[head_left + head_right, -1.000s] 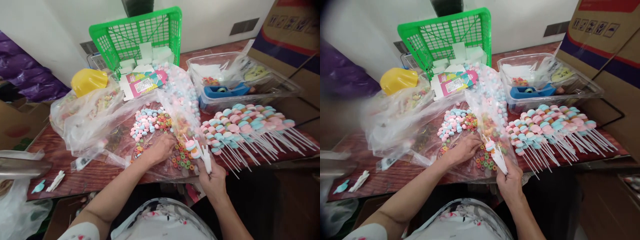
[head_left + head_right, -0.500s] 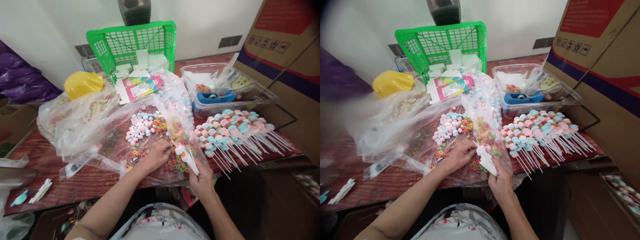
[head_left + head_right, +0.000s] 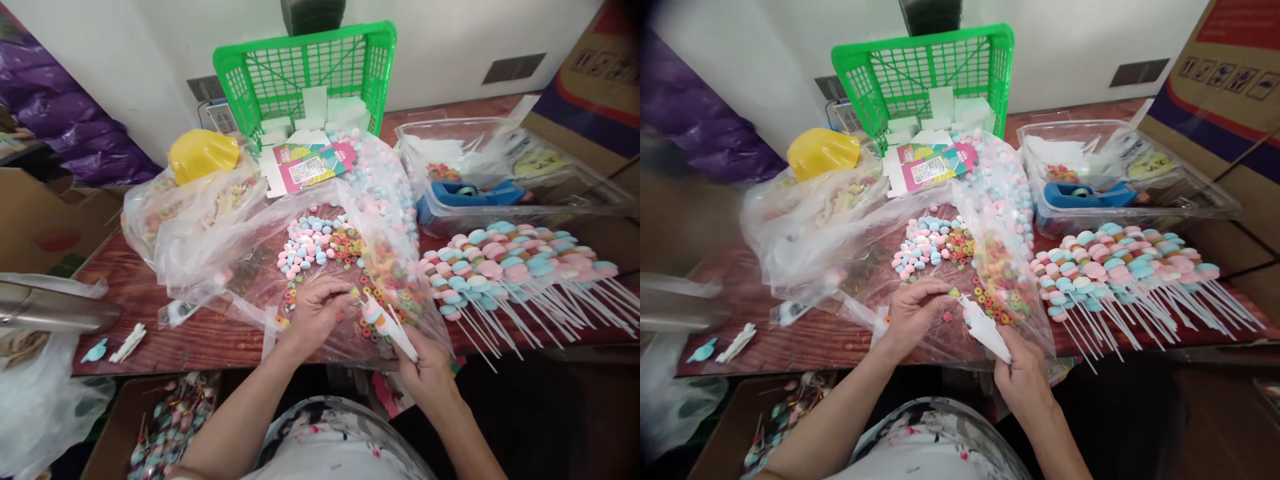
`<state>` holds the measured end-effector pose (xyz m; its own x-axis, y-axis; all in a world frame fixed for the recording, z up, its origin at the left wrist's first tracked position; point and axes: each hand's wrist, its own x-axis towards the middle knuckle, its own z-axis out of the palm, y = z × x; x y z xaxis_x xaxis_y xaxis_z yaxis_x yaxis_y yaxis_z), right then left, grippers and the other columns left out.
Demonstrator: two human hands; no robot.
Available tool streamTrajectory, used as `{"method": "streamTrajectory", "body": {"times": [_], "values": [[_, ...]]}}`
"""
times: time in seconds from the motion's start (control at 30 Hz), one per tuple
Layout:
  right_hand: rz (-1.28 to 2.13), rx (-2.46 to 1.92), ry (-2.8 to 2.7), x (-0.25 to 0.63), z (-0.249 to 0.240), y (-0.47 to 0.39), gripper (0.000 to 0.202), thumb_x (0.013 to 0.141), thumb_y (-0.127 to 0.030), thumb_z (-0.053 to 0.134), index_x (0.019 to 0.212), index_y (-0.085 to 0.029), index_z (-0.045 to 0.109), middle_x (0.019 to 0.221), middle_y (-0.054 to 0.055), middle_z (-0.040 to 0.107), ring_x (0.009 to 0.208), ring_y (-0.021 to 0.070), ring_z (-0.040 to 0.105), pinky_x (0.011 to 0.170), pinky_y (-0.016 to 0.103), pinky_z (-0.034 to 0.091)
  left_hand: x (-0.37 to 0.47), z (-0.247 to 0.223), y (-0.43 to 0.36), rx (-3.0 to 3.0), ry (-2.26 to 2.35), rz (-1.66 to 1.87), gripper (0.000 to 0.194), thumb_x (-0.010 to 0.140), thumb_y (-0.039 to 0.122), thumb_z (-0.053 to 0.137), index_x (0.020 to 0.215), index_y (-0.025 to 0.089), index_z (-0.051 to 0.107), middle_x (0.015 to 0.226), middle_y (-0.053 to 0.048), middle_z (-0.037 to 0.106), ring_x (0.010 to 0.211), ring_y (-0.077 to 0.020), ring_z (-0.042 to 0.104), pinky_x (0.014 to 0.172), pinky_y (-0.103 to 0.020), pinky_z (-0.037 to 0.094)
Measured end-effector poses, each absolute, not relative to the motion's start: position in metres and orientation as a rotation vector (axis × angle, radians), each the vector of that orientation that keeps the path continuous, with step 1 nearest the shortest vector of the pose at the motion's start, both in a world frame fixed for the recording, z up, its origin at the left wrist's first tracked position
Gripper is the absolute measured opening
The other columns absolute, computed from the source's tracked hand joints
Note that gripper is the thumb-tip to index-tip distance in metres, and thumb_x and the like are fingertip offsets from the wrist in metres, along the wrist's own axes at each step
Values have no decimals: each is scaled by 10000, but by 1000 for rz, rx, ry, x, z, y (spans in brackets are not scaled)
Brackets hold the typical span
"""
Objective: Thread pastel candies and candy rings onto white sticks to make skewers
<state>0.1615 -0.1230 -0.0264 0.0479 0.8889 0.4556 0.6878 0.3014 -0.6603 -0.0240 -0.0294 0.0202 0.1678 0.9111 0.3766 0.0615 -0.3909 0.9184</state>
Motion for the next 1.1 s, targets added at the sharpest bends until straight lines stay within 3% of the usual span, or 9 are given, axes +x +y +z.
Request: {"method": "streamTrajectory", "body": {"times": [0.1,0.27,0.47,0.67,0.77,0.83,0.93,1.03,1.1], "values": [[217,-1488,-1698,157,-25,-123,175,824,-156,466,852,-184,637,589,10,622,473,162,583,458,259,457,-24,16,-34,1944,863,1368,59,779,190,707,833,198,731,768,-44,719,719,-145,654,681,-282,540],[193,-1371,-1655,149,-31,-128,205,843,-130,471,956,-160,639,702,44,693,557,174,652,522,254,510,-14,11,-45,1933,831,1336,102,844,166,626,883,187,718,825,-66,709,779,-146,656,707,-275,545],[129,-1339,-1624,151,-47,-128,187,840,-141,519,966,-169,655,695,34,704,490,166,617,492,264,496,-4,15,-54,1970,757,1222,157,888,185,556,888,170,713,834,-86,727,810,-165,678,752,-295,555],[115,-1421,-1502,160,-42,-117,152,844,-179,541,889,-183,686,619,30,655,500,178,595,510,285,478,-36,16,-3,2149,958,1177,178,887,213,554,1002,175,685,939,-86,724,863,-182,663,801,-334,526],[75,-1420,-1493,164,-42,-114,191,845,-181,535,967,-161,680,751,76,696,632,209,649,607,311,507,-57,15,43,2630,1208,813,241,829,144,565,1051,128,656,1017,-136,683,962,-249,592,879,-428,467],[34,-1398,-1534,164,-45,-114,194,838,-171,523,957,-149,676,797,96,710,683,220,672,626,309,515,-64,12,64,2859,1166,448,243,817,106,532,1030,126,648,977,-124,670,935,-244,563,851,-408,459],[-25,-1386,-1600,160,-50,-116,198,833,-148,490,920,-144,669,727,80,711,592,195,666,536,269,501,-66,6,75,3010,1093,166,177,802,79,515,912,132,644,884,-103,650,874,-229,540,790,-368,457],[-3,-1388,-1626,157,-51,-117,220,833,-129,461,924,-142,661,719,70,713,546,177,655,499,255,494,-66,4,69,3026,1086,210,154,796,74,513,844,137,645,833,-98,644,842,-221,547,770,-358,463],[59,-1397,-1599,157,-50,-117,214,832,-132,467,923,-147,661,752,75,718,592,187,670,536,264,515,-64,6,61,2923,1093,463,174,800,99,524,882,143,671,842,-96,657,858,-219,569,795,-369,472]]}}
